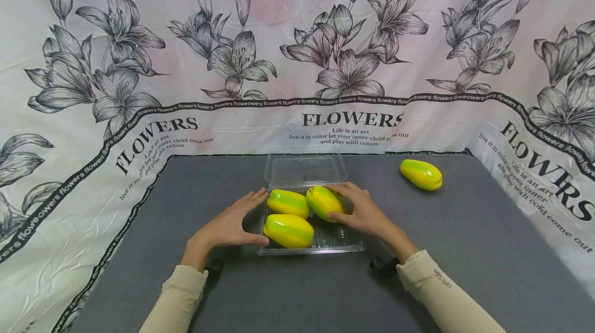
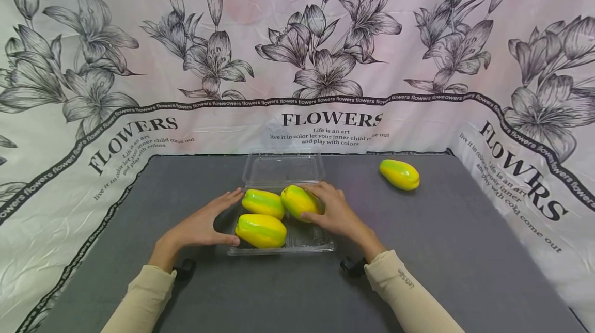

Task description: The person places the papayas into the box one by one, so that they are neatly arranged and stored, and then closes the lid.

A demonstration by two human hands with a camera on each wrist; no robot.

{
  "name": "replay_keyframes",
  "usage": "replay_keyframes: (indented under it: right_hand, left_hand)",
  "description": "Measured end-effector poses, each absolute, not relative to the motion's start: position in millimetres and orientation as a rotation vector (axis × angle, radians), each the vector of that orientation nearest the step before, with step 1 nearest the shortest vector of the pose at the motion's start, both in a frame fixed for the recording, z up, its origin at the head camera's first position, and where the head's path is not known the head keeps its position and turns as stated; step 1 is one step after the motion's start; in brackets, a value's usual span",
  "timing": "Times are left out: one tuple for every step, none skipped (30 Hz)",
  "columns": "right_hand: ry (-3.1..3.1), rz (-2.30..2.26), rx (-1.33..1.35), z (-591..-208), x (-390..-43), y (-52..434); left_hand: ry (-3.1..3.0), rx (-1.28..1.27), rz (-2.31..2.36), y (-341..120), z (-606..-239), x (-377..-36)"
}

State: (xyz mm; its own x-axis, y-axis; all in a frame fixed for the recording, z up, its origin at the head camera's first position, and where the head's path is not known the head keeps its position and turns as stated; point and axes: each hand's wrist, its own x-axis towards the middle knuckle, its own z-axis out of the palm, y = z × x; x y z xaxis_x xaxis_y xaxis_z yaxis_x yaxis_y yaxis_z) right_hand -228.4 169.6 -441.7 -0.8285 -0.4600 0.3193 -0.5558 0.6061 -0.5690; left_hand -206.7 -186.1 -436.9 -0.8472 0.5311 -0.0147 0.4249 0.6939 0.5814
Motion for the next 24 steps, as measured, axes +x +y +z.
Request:
replay_keyframes:
  right_hand:
    - [-2.686,1.023,0.853,-441.8,-228.4,169.6]
    - [-2.682,1.023,0.852,-441.7,-228.3,169.5]
    - [-2.678,1.022,0.85,-441.6,-228.2,169.5]
    - [-2.675,1.022,0.848,-441.3,-228.0,169.6]
    - [-2.672,1.021,0.846,-440.7,-227.8,169.7]
    - [-2.666,1.024,0.846,-440.2,-227.4,169.8]
    - [-2.661,1.026,0.844,-439.7,-227.0,169.9]
    - [-2.656,1.03,0.842,-439.1,-226.6,170.2]
    - [-2.654,1.033,0.841,-438.5,-226.2,170.5]
    - [-2.65,1.038,0.842,-437.9,-225.8,171.0]
    - [-2.645,1.041,0.842,-437.5,-225.4,171.5]
    - [-2.64,1.048,0.842,-437.0,-225.0,172.0]
    - [-2.638,1.059,0.838,-436.6,-224.5,172.7]
    - [-2.634,1.07,0.834,-436.2,-223.9,173.4]
    - [-2.632,1.08,0.831,-435.9,-223.3,174.2]
    - [-2.628,1.092,0.826,-435.5,-222.6,175.1]
    - [-2.625,1.102,0.817,-435.4,-222.0,176.1]
    - [-2.621,1.117,0.808,-435.3,-221.5,177.2]
    - [-2.613,1.128,0.802,-435.5,-221.2,178.3]
    - [-2.608,1.138,0.792,-435.7,-221.1,179.6]
    - [-2.602,1.148,0.779,-435.9,-221.1,181.0]
    - [-2.592,1.161,0.768,-436.0,-221.2,182.5]
    - [-2.583,1.166,0.753,-436.2,-221.4,184.1]
    - [-2.572,1.167,0.742,-436.6,-222.0,186.0]
  left_hand:
    - [2.721,0.774,0.866,-186.2,-437.1,-206.7]
    - [2.722,0.774,0.865,-186.1,-437.3,-206.8]
    - [2.724,0.774,0.864,-186.1,-437.4,-206.9]
    - [2.725,0.774,0.862,-186.1,-437.5,-207.0]
    - [2.726,0.774,0.863,-186.1,-437.6,-207.1]
    - [2.726,0.773,0.863,-186.0,-437.8,-207.1]
    - [2.726,0.771,0.862,-186.0,-438.0,-207.2]
    - [2.727,0.769,0.862,-185.9,-438.1,-207.2]
    - [2.727,0.766,0.863,-185.9,-438.2,-207.3]
    - [2.727,0.764,0.863,-185.9,-438.2,-207.4]
    - [2.727,0.762,0.863,-186.0,-438.3,-207.4]
    - [2.728,0.76,0.862,-186.0,-438.3,-207.5]
    - [2.728,0.759,0.862,-185.9,-438.2,-207.6]
    - [2.729,0.759,0.863,-185.8,-438.1,-207.6]
    - [2.73,0.759,0.863,-185.8,-438.0,-207.7]
    - [2.73,0.758,0.864,-185.7,-437.8,-207.7]
    - [2.729,0.758,0.865,-185.7,-437.6,-207.6]
    - [2.729,0.759,0.864,-185.7,-437.4,-207.6]
    - [2.729,0.76,0.863,-185.7,-437.2,-207.6]
    - [2.729,0.76,0.863,-185.7,-437.1,-207.6]
    - [2.728,0.761,0.862,-185.8,-437.0,-207.6]
    - [2.727,0.763,0.863,-185.9,-436.9,-207.6]
    - [2.726,0.766,0.862,-185.9,-436.9,-207.6]
    - [2.725,0.767,0.862,-185.9,-436.9,-207.6]
